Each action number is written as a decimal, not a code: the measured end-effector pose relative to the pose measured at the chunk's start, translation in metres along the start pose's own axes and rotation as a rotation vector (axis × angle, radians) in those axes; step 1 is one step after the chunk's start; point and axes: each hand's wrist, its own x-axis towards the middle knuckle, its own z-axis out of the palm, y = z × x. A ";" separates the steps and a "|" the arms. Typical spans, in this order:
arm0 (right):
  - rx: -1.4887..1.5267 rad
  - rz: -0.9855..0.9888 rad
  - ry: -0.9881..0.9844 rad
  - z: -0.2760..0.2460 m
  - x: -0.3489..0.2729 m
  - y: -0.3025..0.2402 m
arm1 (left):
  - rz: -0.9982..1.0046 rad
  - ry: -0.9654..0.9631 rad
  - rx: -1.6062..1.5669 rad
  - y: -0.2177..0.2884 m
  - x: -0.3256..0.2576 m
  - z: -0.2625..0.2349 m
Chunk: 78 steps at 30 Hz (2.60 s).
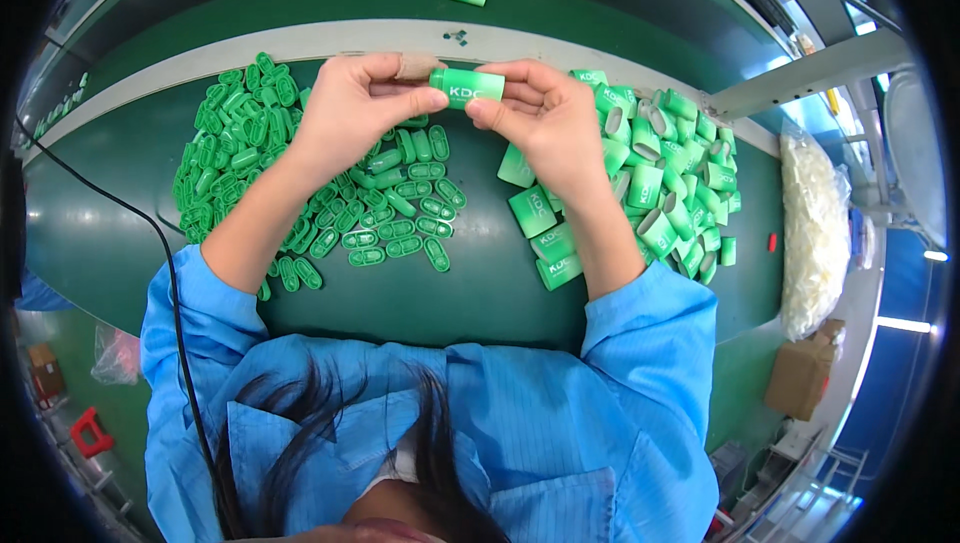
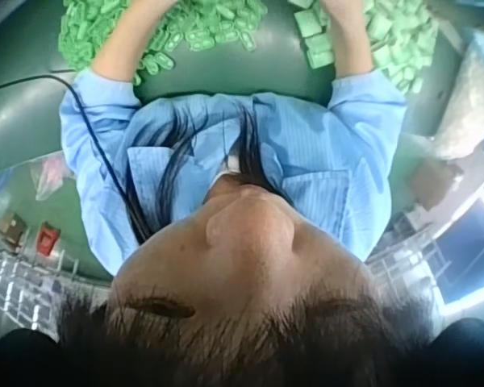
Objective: The person repeatedly picks up green capsule halves and rectangular green containers from a table. They insert the capsule halves into the containers and place the filled containers onto a conveyor belt. The process is continuous and repetitive throughout the clip.
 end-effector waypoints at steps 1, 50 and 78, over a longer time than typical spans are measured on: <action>0.018 0.000 0.021 0.000 0.000 0.000 | -0.020 0.031 -0.025 0.001 -0.002 0.002; -1.236 -0.286 -0.153 -0.027 -0.016 -0.025 | 0.303 0.004 0.931 0.000 -0.015 0.003; -0.160 0.023 -0.098 -0.007 -0.001 -0.004 | -0.045 0.007 -0.162 -0.005 -0.009 0.005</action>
